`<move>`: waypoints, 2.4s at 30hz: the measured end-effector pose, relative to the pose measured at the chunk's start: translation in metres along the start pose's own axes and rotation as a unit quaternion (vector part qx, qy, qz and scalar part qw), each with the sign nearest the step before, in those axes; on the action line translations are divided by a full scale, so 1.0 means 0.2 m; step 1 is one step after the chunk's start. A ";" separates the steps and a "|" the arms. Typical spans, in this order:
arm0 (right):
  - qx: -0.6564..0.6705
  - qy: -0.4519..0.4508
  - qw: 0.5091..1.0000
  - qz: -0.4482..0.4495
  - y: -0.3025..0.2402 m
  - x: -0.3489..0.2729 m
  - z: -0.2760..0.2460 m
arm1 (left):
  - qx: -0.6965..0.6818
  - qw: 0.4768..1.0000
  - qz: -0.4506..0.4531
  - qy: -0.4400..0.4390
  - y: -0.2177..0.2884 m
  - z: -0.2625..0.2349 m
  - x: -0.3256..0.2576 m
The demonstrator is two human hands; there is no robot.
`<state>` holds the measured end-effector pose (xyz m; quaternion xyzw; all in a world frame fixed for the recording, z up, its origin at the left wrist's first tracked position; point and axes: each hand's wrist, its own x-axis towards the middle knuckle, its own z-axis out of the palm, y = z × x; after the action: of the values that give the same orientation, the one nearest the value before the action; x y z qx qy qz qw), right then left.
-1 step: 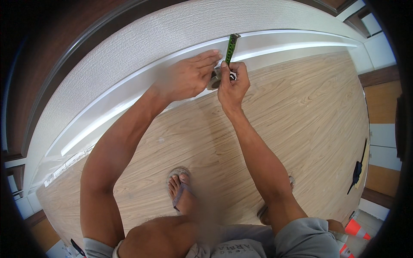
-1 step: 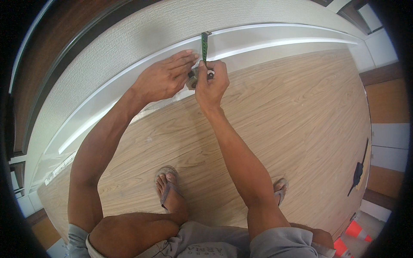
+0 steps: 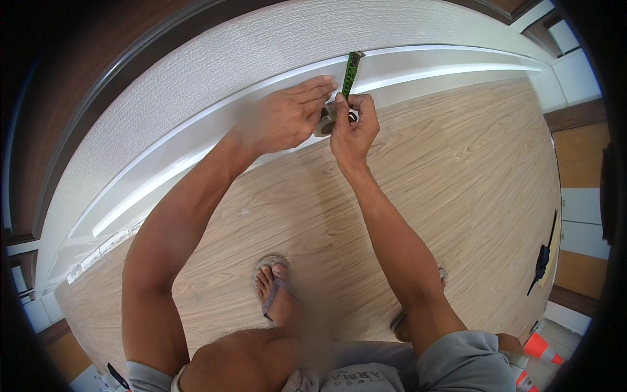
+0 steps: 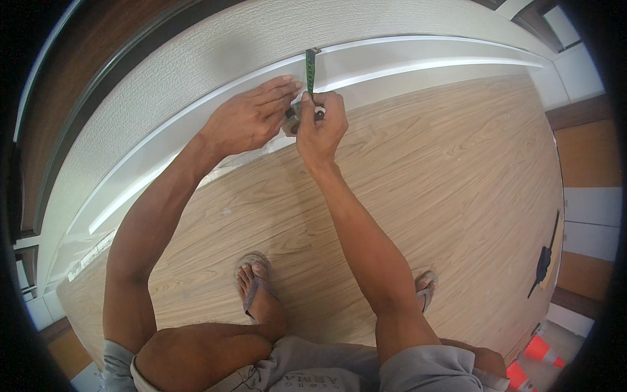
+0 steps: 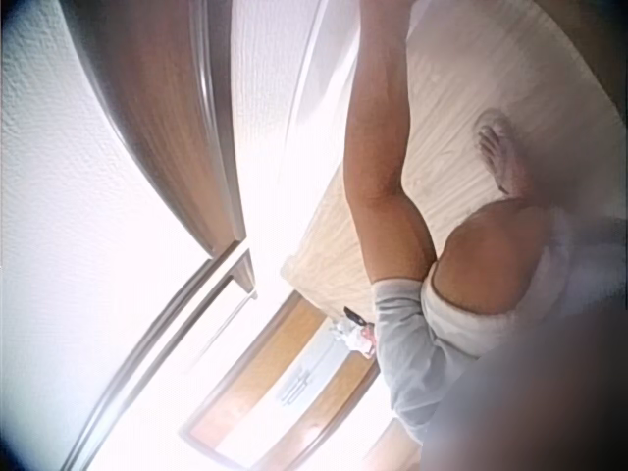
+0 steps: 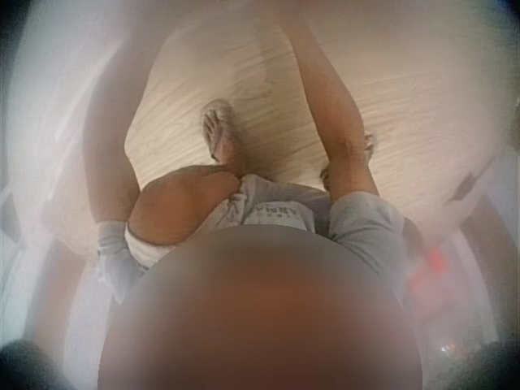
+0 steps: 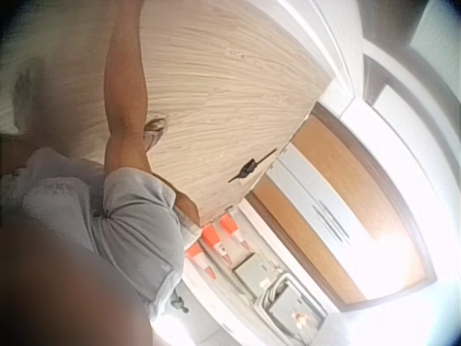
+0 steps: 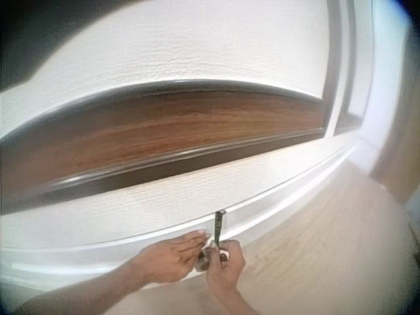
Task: The person kneels on the floor and fits a white baseboard along the wall. They use a tape measure to check the length and alignment of the baseboard, then press it into place against the wall and floor.
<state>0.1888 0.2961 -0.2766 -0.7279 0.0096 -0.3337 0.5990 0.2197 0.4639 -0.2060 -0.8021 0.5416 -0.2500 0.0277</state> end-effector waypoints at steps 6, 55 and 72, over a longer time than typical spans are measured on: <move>0.004 0.006 1.000 -0.010 0.02 0.04 0.03 | 0.020 1.000 0.003 -0.020 -0.03 -0.01 0.02; -0.065 -0.010 0.995 -0.081 0.02 0.06 -0.02 | 0.071 0.947 -0.237 -0.203 0.17 -0.12 -0.24; -0.230 -0.380 0.871 0.210 0.10 -0.31 -0.80 | 0.189 0.940 -0.190 -0.212 0.14 -0.07 -0.24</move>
<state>0.0700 0.1779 -0.3141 -0.8965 0.0104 0.1138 0.4282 0.1761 0.4986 -0.2206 -0.9045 0.3038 -0.1724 0.2446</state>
